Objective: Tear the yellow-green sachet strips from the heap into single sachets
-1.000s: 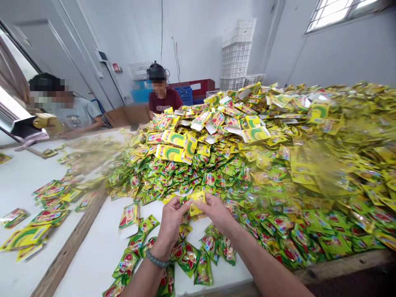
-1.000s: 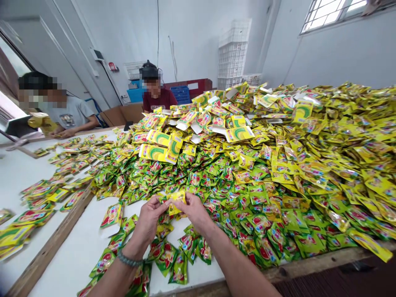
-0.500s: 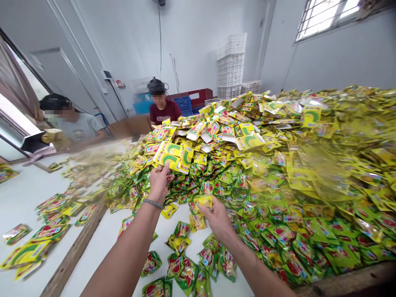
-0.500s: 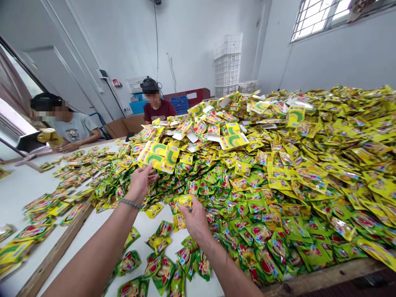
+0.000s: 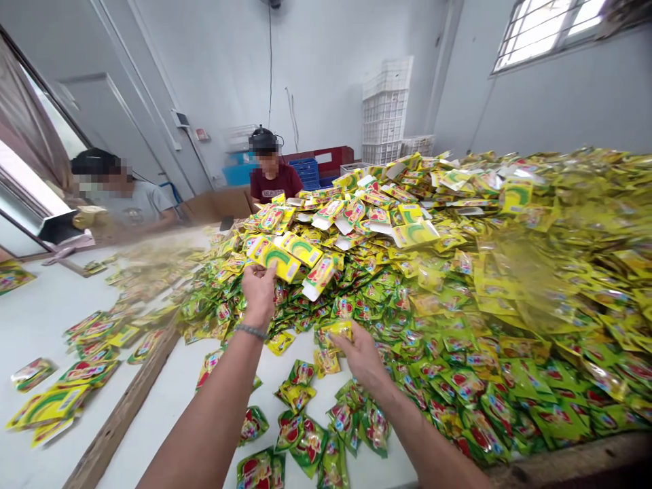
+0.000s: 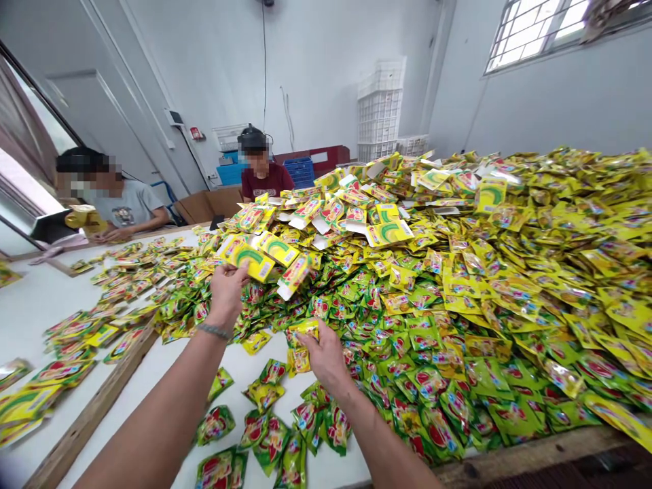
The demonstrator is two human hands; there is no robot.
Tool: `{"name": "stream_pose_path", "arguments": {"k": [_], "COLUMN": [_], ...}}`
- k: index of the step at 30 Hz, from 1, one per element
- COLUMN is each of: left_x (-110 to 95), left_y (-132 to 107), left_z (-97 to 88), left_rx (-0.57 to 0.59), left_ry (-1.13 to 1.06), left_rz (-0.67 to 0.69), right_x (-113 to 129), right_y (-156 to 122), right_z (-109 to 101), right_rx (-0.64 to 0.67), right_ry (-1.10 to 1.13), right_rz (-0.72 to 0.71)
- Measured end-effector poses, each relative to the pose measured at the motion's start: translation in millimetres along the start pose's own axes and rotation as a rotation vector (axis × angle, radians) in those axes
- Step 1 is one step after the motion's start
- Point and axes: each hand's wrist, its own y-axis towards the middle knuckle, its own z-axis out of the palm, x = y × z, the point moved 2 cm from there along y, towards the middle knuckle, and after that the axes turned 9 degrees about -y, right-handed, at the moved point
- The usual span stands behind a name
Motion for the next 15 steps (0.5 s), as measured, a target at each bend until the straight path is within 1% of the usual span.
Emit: {"name": "stream_pose_path", "arguments": {"k": [1, 2, 4, 5, 6, 7, 9, 11, 12, 13, 15], "left_x": [-3.6, -5.0, -0.2, 5.2, 12.2, 20.3, 37.9, 53.8, 59.6, 63.6, 66.4], "left_y": [-9.1, -20.8, -50.9, -67.9, -84.5, -99.5, -122.9, -137.8, -142.8, -146.9, -153.5], "left_z": [-10.2, -20.7, -39.7, -47.0, -52.6, -56.3, -58.7, -57.0, -55.3, -53.4, -49.1], "left_rx": [0.032, 0.094, 0.253, 0.311, 0.332, 0.323, 0.241, 0.142, 0.111, 0.097, 0.132], "left_ry": [-0.003, -0.011, -0.047, -0.073, -0.097, -0.115, -0.124, -0.103, -0.094, -0.093, -0.119], "left_rz": [-0.035, -0.110, -0.369, -0.500, -0.596, -0.643, -0.623, -0.567, -0.545, -0.528, -0.517], "right_x": [-0.1, 0.0, 1.1, 1.9, 2.8, 3.5, 4.1, 2.5, 1.0, -0.8, -3.9], "right_y": [1.0, 1.8, 2.3, 2.0, 1.3, 0.2, -2.8, -6.1, -7.7, -9.2, -11.8], "right_z": [-1.8, -2.5, -0.4, 2.1, 5.2, 8.4, 14.0, 18.0, 19.7, 21.4, 25.2], "right_rx": [-0.006, -0.007, 0.010, 0.027, 0.046, 0.062, 0.075, 0.051, 0.027, -0.005, -0.068], "right_ry": [0.043, 0.088, 0.151, 0.160, 0.150, 0.119, 0.012, -0.125, -0.197, -0.265, -0.381], "right_rz": [0.013, 0.022, 0.027, 0.021, 0.009, -0.007, -0.045, -0.085, -0.105, -0.130, -0.201]}}
